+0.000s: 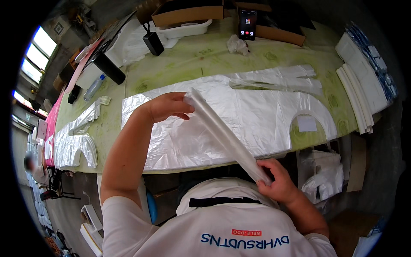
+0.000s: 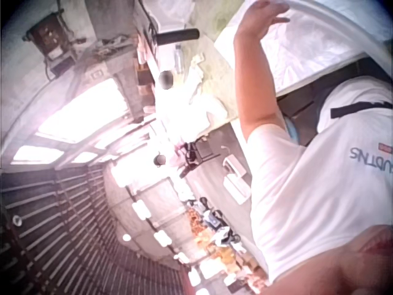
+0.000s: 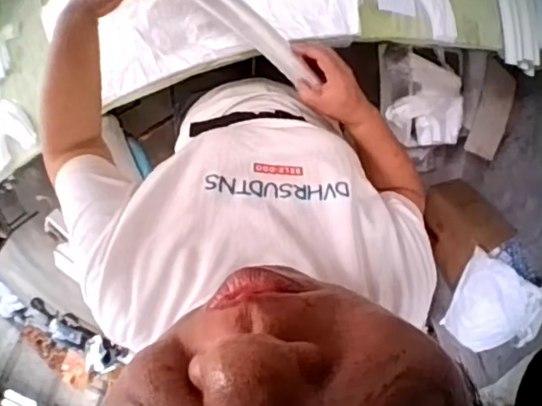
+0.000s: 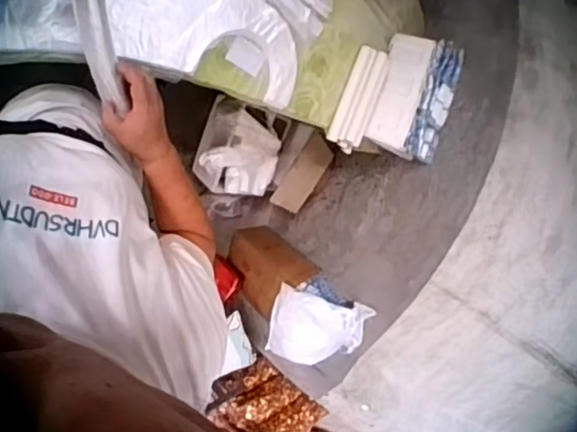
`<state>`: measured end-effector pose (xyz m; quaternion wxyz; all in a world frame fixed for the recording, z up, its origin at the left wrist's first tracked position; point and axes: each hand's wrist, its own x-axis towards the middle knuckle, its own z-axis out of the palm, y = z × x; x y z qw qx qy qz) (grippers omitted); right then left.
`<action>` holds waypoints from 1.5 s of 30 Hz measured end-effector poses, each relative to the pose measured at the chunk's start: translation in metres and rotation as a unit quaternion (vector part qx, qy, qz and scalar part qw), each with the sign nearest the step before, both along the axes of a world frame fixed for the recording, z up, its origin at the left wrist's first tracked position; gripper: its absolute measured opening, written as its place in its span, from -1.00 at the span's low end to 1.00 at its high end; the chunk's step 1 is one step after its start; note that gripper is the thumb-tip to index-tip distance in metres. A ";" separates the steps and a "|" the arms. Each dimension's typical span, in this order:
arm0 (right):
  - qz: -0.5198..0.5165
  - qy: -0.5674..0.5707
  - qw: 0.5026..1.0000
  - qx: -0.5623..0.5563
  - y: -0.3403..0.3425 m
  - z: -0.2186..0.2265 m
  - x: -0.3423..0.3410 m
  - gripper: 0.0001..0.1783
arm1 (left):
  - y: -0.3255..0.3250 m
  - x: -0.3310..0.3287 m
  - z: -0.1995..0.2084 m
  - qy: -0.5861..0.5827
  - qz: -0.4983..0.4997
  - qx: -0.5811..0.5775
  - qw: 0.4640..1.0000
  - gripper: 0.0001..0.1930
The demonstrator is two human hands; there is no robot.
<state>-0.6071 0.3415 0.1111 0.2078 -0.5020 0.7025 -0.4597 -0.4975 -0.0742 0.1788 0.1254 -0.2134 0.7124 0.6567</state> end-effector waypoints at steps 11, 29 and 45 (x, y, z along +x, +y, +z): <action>-0.032 0.030 0.999 0.032 0.001 0.006 0.004 -0.41 | 0.019 -0.012 0.003 0.063 0.086 0.039 0.994 -0.58; -0.023 -0.134 0.929 0.345 0.061 0.036 0.012 -0.08 | -0.040 -0.048 -0.082 -0.077 0.105 -0.466 0.875 -0.57; -0.178 -0.260 0.880 0.356 0.192 0.022 0.005 -0.36 | 0.059 -0.040 -0.086 0.271 0.133 -0.485 0.821 -0.24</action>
